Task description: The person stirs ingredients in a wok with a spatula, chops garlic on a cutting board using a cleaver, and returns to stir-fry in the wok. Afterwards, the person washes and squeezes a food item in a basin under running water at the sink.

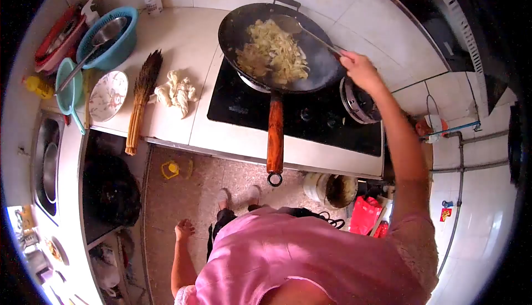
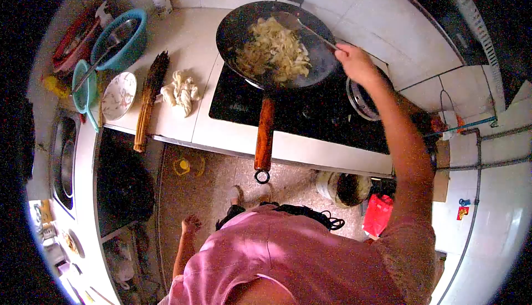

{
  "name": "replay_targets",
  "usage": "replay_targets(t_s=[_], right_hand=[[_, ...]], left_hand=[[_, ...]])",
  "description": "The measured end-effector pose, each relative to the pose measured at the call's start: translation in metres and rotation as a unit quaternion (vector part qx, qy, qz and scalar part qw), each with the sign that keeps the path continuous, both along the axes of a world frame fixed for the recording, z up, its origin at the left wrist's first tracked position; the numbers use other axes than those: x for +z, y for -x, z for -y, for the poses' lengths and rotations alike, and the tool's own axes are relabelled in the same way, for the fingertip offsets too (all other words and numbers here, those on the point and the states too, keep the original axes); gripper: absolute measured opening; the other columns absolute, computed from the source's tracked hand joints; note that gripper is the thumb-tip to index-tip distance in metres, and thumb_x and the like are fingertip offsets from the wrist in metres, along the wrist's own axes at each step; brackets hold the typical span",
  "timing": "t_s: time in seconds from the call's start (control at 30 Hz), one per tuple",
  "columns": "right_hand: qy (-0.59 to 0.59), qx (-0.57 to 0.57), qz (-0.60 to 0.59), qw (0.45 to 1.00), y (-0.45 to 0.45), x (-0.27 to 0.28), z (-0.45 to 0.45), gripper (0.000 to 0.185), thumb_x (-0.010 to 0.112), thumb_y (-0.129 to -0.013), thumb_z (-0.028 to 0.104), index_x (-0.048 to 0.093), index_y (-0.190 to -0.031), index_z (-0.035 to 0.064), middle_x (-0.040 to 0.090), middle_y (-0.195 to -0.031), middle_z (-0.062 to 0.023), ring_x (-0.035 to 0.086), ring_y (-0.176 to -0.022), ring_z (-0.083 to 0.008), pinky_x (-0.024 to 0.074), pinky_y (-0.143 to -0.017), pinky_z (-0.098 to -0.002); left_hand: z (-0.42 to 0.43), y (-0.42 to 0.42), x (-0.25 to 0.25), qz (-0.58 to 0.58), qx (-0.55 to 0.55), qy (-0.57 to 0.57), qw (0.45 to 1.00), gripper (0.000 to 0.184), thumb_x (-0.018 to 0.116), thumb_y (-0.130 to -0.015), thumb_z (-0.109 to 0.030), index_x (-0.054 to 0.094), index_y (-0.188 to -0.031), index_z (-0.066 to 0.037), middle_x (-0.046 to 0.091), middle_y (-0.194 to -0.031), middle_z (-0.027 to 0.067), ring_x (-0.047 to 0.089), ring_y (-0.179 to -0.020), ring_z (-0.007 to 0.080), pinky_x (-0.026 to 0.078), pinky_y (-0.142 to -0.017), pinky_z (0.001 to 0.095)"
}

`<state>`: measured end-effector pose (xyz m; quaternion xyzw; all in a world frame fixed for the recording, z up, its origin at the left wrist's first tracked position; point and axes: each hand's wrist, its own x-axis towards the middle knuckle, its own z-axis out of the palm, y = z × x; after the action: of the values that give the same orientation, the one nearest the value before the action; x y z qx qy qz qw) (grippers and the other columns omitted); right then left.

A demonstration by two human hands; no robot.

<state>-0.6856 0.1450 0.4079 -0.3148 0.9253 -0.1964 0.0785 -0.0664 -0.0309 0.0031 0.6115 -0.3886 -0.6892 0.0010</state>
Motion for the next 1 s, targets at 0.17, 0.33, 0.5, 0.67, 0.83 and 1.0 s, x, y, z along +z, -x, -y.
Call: replay_targets(t_s=[0.17, 0.33, 0.5, 0.67, 0.83, 1.0], right_hand=[[-0.007, 0.035, 0.025, 0.999, -0.055, 0.005, -0.014, 0.033, 0.049, -0.082, 0.022, 0.052, -0.109, 0.003, 0.058, -0.1, -0.0156, 0.057, -0.09, -0.0256, 0.0424, -0.08, -0.032], [-0.107, 0.069, 0.053, 0.99, -0.082, 0.105, -0.048, 0.031, 0.049, -0.082, 0.021, 0.054, -0.106, 0.0025, 0.06, -0.097, -0.0132, 0.057, -0.087, -0.0215, 0.0426, -0.078, -0.0302], [-0.017, 0.026, 0.026, 0.999, -0.015, 0.043, -0.03, 0.03, 0.049, -0.082, 0.022, 0.055, -0.105, 0.0029, 0.061, -0.094, -0.0127, 0.057, -0.086, -0.0218, 0.0421, -0.078, -0.0303], [0.032, 0.023, -0.057, 0.998, -0.012, -0.022, 0.003, 0.032, 0.049, -0.083, 0.025, 0.054, -0.106, 0.0035, 0.057, -0.101, -0.0167, 0.056, -0.093, -0.0276, 0.0417, -0.08, -0.0329], [-0.068, 0.061, -0.015, 0.996, -0.077, 0.089, -0.045, 0.032, 0.049, -0.082, 0.019, 0.052, -0.109, 0.0032, 0.059, -0.099, -0.0132, 0.056, -0.09, -0.0206, 0.0417, -0.079, -0.0278], [-0.044, 0.092, 0.027, 0.994, -0.06, 0.053, -0.035, 0.031, 0.049, -0.083, 0.016, 0.052, -0.11, 0.0016, 0.059, -0.086, -0.003, 0.051, -0.075, -0.011, 0.0414, -0.071, -0.024]], left_hand=[[0.007, -0.023, -0.02, -0.024, 0.005, -0.055, 0.998, 0.02, 0.051, -0.082, -0.017, 0.054, -0.097, -0.005, 0.056, -0.073, 0.0051, 0.056, -0.055, 0.015, 0.046, -0.043, 0.0278], [-0.012, -0.05, -0.043, 0.025, 0.066, -0.092, 0.993, 0.02, 0.053, -0.081, -0.02, 0.054, -0.095, -0.005, 0.056, -0.074, 0.006, 0.056, -0.054, 0.0176, 0.047, -0.044, 0.0303], [-0.015, -0.023, -0.036, 0.045, 0.017, -0.112, 0.992, 0.024, 0.051, -0.082, -0.02, 0.053, -0.101, -0.006, 0.056, -0.075, 0.0067, 0.056, -0.056, 0.0182, 0.047, -0.046, 0.0308], [0.004, -0.011, -0.03, -0.068, 0.047, -0.113, 0.99, 0.027, 0.051, -0.082, -0.019, 0.053, -0.104, -0.005, 0.056, -0.075, 0.0064, 0.056, -0.056, 0.0163, 0.047, -0.046, 0.0284], [-0.009, -0.036, -0.016, 0.026, 0.023, -0.014, 0.999, 0.023, 0.049, -0.082, -0.017, 0.053, -0.101, -0.005, 0.055, -0.073, 0.0069, 0.055, -0.053, 0.0168, 0.047, -0.045, 0.0289], [-0.032, -0.044, -0.047, 0.04, 0.051, -0.101, 0.993, 0.026, 0.05, -0.081, -0.017, 0.051, -0.104, -0.005, 0.055, -0.073, 0.0074, 0.055, -0.053, 0.0188, 0.047, -0.045, 0.0309]])
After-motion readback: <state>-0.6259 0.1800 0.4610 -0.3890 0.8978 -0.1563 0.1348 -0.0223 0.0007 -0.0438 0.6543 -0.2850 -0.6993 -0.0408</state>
